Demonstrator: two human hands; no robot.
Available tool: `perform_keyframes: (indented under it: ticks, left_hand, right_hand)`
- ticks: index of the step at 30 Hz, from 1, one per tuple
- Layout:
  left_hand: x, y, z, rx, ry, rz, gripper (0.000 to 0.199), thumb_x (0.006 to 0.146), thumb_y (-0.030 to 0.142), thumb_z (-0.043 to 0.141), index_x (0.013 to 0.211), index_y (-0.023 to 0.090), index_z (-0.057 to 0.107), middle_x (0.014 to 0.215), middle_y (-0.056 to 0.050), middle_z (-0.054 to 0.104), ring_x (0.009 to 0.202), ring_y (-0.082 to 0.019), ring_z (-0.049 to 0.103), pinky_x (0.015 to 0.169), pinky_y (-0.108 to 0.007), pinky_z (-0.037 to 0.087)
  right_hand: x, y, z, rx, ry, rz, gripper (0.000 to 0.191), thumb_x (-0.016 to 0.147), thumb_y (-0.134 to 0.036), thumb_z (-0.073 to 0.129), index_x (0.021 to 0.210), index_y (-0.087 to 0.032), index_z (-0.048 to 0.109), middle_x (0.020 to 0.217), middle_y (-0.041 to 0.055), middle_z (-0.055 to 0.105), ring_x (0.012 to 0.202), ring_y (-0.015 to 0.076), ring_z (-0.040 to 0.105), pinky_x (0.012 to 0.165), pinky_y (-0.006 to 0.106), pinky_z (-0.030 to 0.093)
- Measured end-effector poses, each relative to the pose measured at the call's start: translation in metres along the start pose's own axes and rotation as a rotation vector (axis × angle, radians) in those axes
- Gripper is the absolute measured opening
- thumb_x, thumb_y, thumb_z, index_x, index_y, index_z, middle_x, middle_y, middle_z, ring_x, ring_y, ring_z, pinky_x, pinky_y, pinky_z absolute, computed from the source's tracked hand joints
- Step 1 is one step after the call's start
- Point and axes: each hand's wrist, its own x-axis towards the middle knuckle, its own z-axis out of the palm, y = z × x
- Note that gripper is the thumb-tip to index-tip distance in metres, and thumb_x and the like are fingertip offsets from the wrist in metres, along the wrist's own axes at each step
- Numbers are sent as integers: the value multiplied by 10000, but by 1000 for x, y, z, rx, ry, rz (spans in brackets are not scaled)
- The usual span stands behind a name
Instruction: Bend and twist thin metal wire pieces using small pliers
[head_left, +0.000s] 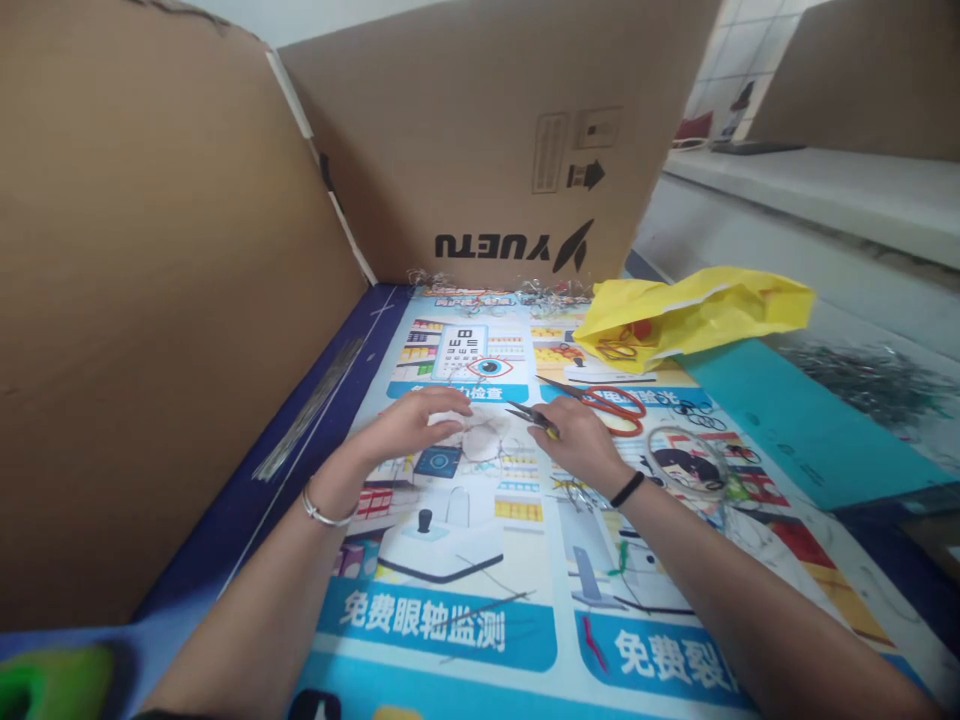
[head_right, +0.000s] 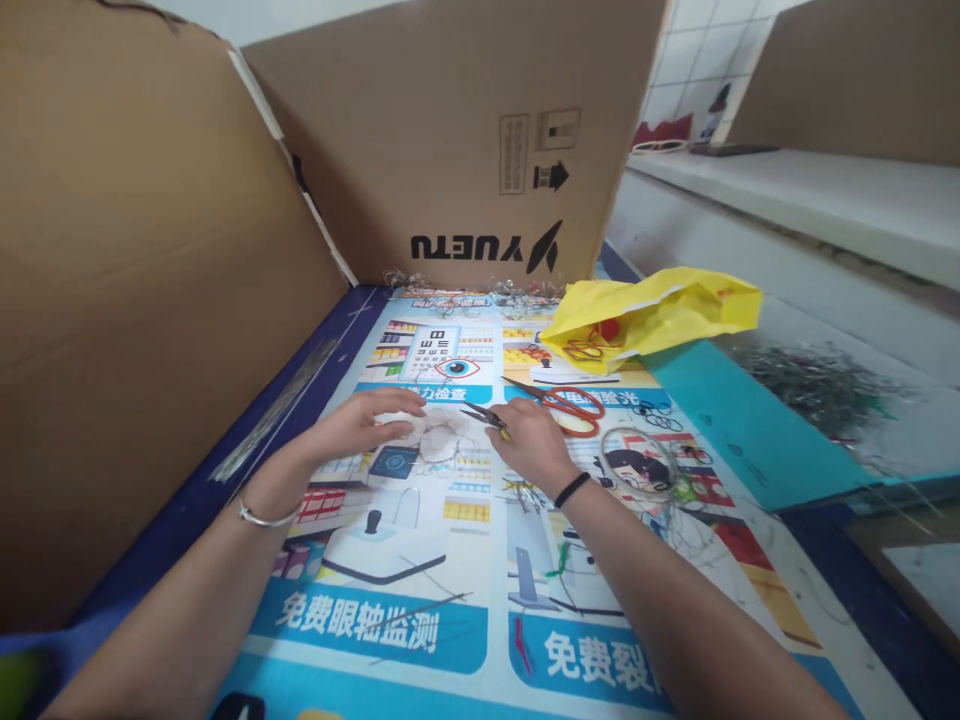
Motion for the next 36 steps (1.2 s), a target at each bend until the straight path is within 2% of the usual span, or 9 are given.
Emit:
perform_keyframes:
  ticks: [3, 5, 7, 9, 13, 16, 21, 26, 36]
  left_hand:
    - [-11, 4, -31, 27, -148, -142, 200, 807, 269, 497, 903, 193, 655, 945, -36, 669, 854, -143, 594, 749, -245, 435]
    - [-20, 3, -41, 90, -268, -242, 172, 763, 250, 523, 837, 195, 668, 840, -14, 679, 739, -129, 588, 654, -220, 406]
    - [-28, 0, -41, 176, -381, -314, 131, 709, 224, 550, 757, 196, 668, 747, 0, 673, 650, -122, 565, 575, -214, 360]
    - [-34, 0, -32, 298, -440, -350, 95, 667, 189, 552, 659, 181, 646, 656, -8, 646, 580, -125, 530, 517, -225, 309]
    - [-38, 9, -11, 515, -425, -394, 151, 684, 131, 477, 631, 152, 617, 658, -65, 633, 564, -149, 516, 490, -252, 270]
    - [-39, 15, -5, 548, -441, -419, 181, 715, 117, 448, 644, 141, 612, 709, -95, 646, 599, -160, 535, 519, -259, 303]
    - [-45, 4, -5, 417, -438, -382, 185, 706, 129, 436, 607, 154, 590, 634, -53, 615, 557, -133, 508, 521, -242, 313]
    - [-50, -5, -7, 328, -359, -303, 165, 708, 154, 435, 636, 178, 582, 651, -29, 606, 580, -134, 502, 507, -237, 280]
    - [-43, 15, -16, 197, -172, -310, 90, 787, 211, 393, 750, 192, 473, 640, 25, 518, 560, -107, 437, 521, -221, 281]
  right_hand:
    - [0, 1, 0, 0, 4, -30, 213, 794, -309, 532, 926, -176, 634, 833, 60, 616, 828, 198, 550, 752, 289, 401]
    - [0, 2, 1, 4, 0, -43, 214, 794, -312, 529, 917, -172, 634, 822, 58, 617, 816, 198, 554, 741, 289, 404]
    - [1, 3, 1, 2, -8, -46, 217, 798, -312, 523, 918, -169, 633, 817, 56, 618, 800, 197, 558, 726, 287, 407]
    - [1, 3, 1, 1, -12, -44, 222, 801, -314, 519, 923, -167, 633, 824, 57, 620, 793, 195, 561, 715, 285, 409]
    - [2, 3, 1, -3, -14, -57, 224, 805, -318, 516, 921, -167, 635, 817, 57, 616, 798, 196, 556, 719, 283, 406]
    - [2, 2, 0, 0, -17, -60, 219, 806, -312, 514, 922, -168, 633, 799, 51, 608, 789, 191, 548, 717, 278, 398]
    - [2, 2, -1, 3, -35, -20, 187, 793, -316, 532, 886, -187, 632, 775, 38, 598, 772, 183, 541, 695, 268, 385]
    - [1, -1, -4, 7, -31, -3, 184, 796, -312, 529, 882, -189, 635, 784, 42, 600, 778, 185, 536, 697, 271, 380]
    - [2, -4, -9, 126, -11, 22, 167, 791, -290, 534, 851, -179, 643, 796, 51, 604, 785, 184, 539, 702, 280, 392]
